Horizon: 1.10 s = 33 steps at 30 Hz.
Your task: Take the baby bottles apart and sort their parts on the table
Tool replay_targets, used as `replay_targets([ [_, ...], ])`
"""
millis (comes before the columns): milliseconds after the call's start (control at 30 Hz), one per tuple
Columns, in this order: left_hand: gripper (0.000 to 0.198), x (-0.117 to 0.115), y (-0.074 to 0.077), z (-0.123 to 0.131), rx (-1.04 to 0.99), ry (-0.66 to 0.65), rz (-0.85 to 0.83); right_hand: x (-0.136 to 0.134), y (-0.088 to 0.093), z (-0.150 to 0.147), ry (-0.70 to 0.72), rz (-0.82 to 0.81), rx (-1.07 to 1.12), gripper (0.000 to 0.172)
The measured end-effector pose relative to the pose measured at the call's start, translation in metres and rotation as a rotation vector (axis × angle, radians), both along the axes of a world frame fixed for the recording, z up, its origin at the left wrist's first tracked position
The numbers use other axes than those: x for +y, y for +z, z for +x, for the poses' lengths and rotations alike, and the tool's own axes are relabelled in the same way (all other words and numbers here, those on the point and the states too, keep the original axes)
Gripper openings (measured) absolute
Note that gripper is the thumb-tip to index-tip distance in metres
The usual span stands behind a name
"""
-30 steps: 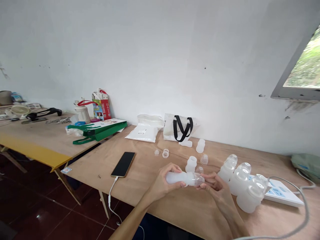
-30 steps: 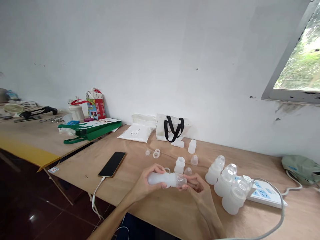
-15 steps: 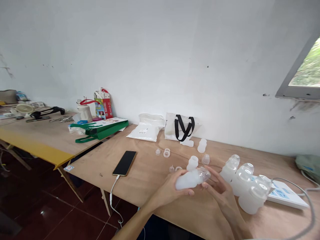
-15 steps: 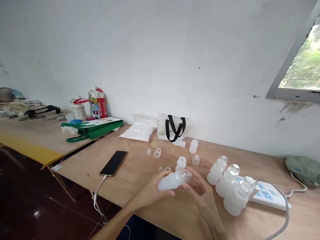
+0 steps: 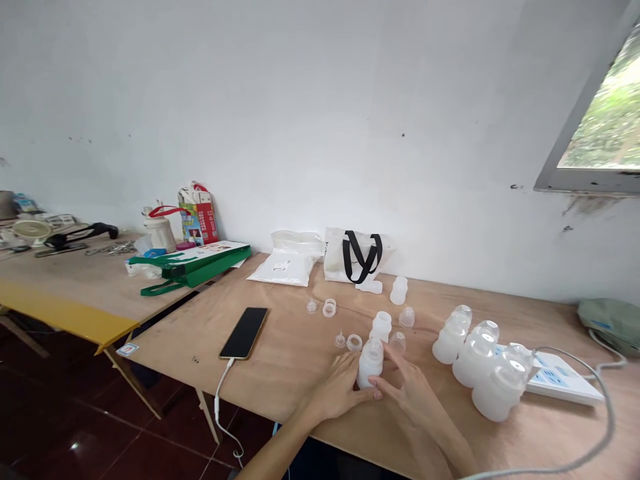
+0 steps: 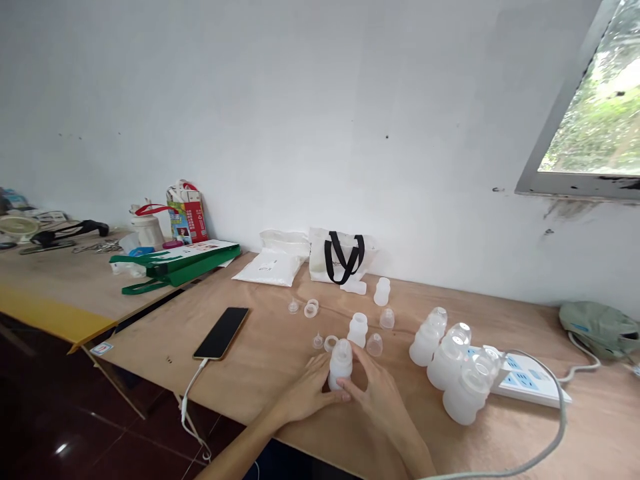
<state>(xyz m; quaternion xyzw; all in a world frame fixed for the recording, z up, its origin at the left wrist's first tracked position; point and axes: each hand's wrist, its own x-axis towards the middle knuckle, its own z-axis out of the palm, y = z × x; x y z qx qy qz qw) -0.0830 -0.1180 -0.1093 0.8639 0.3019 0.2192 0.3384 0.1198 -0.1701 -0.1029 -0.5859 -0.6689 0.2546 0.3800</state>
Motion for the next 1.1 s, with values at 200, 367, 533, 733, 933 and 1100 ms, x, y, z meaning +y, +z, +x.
replay_targets([
  [200, 0.071, 0.0, -0.006, 0.002, 0.122, 0.039, 0.11, 0.01, -0.022, 0.012, -0.137, -0.015, -0.088, 0.07],
  [367, 0.069, -0.003, -0.008, 0.003, 0.16, 0.056, 0.156, 0.012, -0.034, 0.015, -0.109, -0.08, -0.14, 0.067],
  [533, 0.069, -0.001, -0.013, 0.003, 0.181, 0.064, 0.21, 0.009, -0.03, 0.009, -0.176, 0.0, -0.062, 0.069],
  [733, 0.07, -0.003, -0.011, 0.003, 0.193, 0.066, 0.219, 0.006, -0.016, -0.001, -0.181, 0.124, 0.131, 0.075],
  [933, 0.07, -0.004, -0.007, 0.003, 0.21, 0.064, 0.211, 0.009, -0.026, -0.002, -0.176, 0.15, 0.195, 0.078],
  [1100, 0.067, -0.004, -0.008, 0.004, 0.202, 0.063, 0.222, 0.008, -0.024, -0.002, -0.184, 0.248, 0.115, 0.062],
])
